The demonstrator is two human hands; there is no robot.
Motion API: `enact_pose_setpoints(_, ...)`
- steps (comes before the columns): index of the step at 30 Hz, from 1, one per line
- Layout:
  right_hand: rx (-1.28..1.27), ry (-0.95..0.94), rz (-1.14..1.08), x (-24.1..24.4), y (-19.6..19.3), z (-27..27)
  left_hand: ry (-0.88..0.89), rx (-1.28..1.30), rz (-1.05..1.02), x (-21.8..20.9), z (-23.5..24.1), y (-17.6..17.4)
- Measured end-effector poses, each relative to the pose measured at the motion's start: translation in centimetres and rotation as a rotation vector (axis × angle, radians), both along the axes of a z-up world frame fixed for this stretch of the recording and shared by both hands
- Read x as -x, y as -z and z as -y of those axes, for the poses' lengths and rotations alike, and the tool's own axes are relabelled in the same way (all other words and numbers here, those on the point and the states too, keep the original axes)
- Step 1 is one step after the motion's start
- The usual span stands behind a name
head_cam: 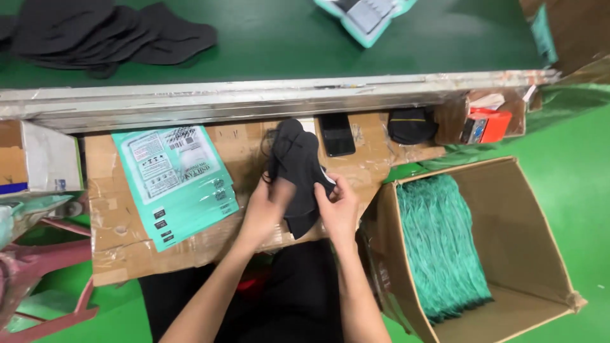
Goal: The recorder takes black face masks from a conveyor belt, inserts them into teal plastic packaging bags, and seals the bags.
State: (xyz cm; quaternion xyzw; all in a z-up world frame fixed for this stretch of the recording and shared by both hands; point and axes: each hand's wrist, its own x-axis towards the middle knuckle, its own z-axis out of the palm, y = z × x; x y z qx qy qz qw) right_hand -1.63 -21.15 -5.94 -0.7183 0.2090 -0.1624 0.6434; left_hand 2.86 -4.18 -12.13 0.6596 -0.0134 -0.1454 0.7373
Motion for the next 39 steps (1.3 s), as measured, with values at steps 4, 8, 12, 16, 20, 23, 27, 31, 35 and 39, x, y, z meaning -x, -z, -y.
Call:
enact_pose_setpoints(4,0.223,-0.052,0.044,0.5,-3.2,0.0,0.022,-0.304,0.266,0.9,-1.2,-11.1)
enact_pose_setpoints(8,0.554,-0.131,0.3,0.9,-3.9,0.7,0.121,-0.452,0.414,0.2,-2.4,-8.6)
enact_pose_setpoints(12,0.31,-0.38,0.149,0.4,-1.4,0.5,0.23,-0.393,0.572,-0.3,-1.5,-7.0)
enact_pose_setpoints(16,0.046,-0.384,0.142,1.3,0.6,0.4,0.213,-0.291,0.437,0.7,-1.1,-4.7)
enact_pose_setpoints(20,0.556,-0.427,0.232,0.2,0.5,0.7,0.209,-0.21,0.391,0.2,-0.8,-5.1)
enact_pose_setpoints(23,0.453,-0.389,0.132,0.9,0.6,0.4,0.148,-0.25,0.394,0.1,-0.7,-4.2)
enact_pose_setpoints(27,0.336,-0.468,0.166,0.4,0.8,0.5,0.108,-0.326,0.492,-0.6,-0.3,-2.2)
enact_pose_setpoints(31,0.128,-0.448,0.227,1.3,4.0,0.9,0.043,-0.339,0.436,-0.4,0.5,-2.5)
enact_pose_setpoints(35,0.474,-0.323,0.235,0.5,8.6,0.6,0.03,-0.368,0.578,0.6,-1.7,-5.5)
enact_pose_setpoints(39,0.276,-0.076,0.186,0.3,6.9,0.6,-0.062,-0.665,0.967,1.2,-8.3,-6.8)
